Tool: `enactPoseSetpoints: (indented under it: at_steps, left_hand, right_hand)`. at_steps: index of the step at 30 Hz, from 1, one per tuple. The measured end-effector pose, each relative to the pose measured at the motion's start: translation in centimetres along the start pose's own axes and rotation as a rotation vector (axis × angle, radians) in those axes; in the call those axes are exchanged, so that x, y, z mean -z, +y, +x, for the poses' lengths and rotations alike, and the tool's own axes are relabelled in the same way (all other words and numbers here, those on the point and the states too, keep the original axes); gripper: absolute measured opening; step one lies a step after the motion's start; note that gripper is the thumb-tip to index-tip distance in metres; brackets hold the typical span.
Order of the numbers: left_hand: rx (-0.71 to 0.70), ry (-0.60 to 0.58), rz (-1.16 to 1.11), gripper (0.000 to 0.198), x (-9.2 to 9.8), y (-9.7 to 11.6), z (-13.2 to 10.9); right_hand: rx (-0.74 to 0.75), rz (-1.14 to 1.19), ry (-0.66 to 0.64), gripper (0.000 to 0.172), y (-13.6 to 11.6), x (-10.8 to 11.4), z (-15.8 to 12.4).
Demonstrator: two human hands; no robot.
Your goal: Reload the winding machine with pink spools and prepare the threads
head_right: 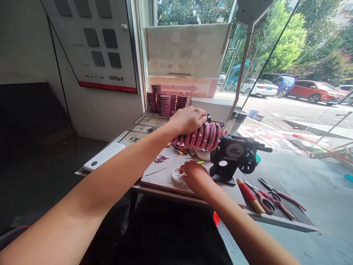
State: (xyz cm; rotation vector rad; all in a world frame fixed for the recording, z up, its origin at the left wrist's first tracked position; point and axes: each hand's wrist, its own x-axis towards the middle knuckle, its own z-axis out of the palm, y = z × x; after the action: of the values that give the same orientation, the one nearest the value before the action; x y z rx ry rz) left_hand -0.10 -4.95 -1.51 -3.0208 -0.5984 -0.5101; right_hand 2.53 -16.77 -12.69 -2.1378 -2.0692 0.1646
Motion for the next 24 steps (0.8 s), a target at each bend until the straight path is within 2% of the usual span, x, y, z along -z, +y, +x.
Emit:
enactPoseSetpoints:
  at_steps: [9,16,24]
  left_hand:
    - [0.005,-0.007,0.004,0.034,0.0,-0.1,0.1]
    - [0.008,-0.004,0.009,0.035,0.1,0.0,0.1]
    - [0.024,0.007,0.036,0.035,0.1,0.0,0.0]
  right_hand:
    - [0.057,0.03,-0.11,0.016,0.0,-0.6,2.1]
    - [0.034,-0.024,-0.183,0.022,-1.3,-0.5,2.6]
    - [-0.009,-0.107,-0.265,0.02,-2.7,0.0,3.1]
